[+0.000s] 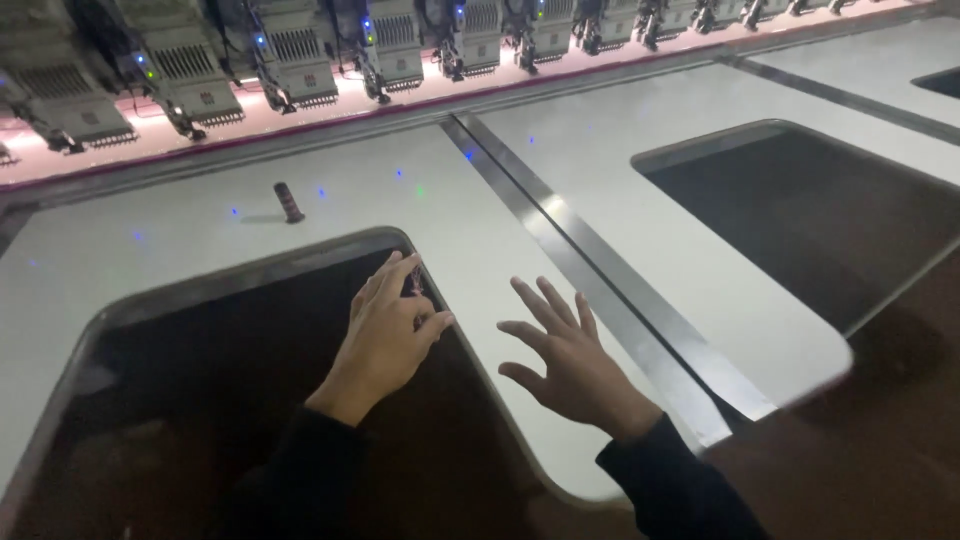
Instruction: The person handles a pink spool of thread, unwinds it, and places it on a rack above a row of embroidery machines. They then move along the machines to thread the needles, pulling the thread through the mechanisms and adjusting the lace fabric below.
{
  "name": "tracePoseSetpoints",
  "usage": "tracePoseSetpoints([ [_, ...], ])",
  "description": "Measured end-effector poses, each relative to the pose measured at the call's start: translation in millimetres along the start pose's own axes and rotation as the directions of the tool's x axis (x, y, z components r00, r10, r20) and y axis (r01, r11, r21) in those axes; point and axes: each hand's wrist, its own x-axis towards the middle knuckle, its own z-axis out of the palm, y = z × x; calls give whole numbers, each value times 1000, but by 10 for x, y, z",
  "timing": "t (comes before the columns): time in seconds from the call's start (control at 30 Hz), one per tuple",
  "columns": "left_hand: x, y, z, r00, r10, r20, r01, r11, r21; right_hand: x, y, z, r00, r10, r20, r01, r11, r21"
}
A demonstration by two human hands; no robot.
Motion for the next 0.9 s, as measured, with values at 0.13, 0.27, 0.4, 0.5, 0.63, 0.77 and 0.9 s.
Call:
tracePoseSetpoints([
  [0.13,-570,490,553,999,-25,-31,24,999,-20,-900,396,162,999,-43,-9,43,999,-12],
  [0.27,-1171,927,1312,997,-37,-69,26,988,-152,-1838,1131,801,946,-258,-197,270,962,33],
  [0.4,-1748,1196,1796,998,-47,-40,42,992,-121,-2607,1619,1272,993,-85,-82,91,994,69],
  [0.5,-1969,1218,2059,996,-69,-57,64,994,-86,-2844,2160,1669,1000,-10,-3,10,998,59],
  [0.63,-2231,1404,2181,989,-117,-90,110,991,-79,-2794,2741,1987,987,33,-154,-26,999,48],
  [0.77,-2417,1637,2345,992,-105,-65,101,993,-63,-2656,2924,1881,981,184,-61,-180,982,53],
  [0.9,-2577,1756,2376,992,-126,-14,125,989,-73,-2524,3059,1852,963,269,11,-269,961,69],
])
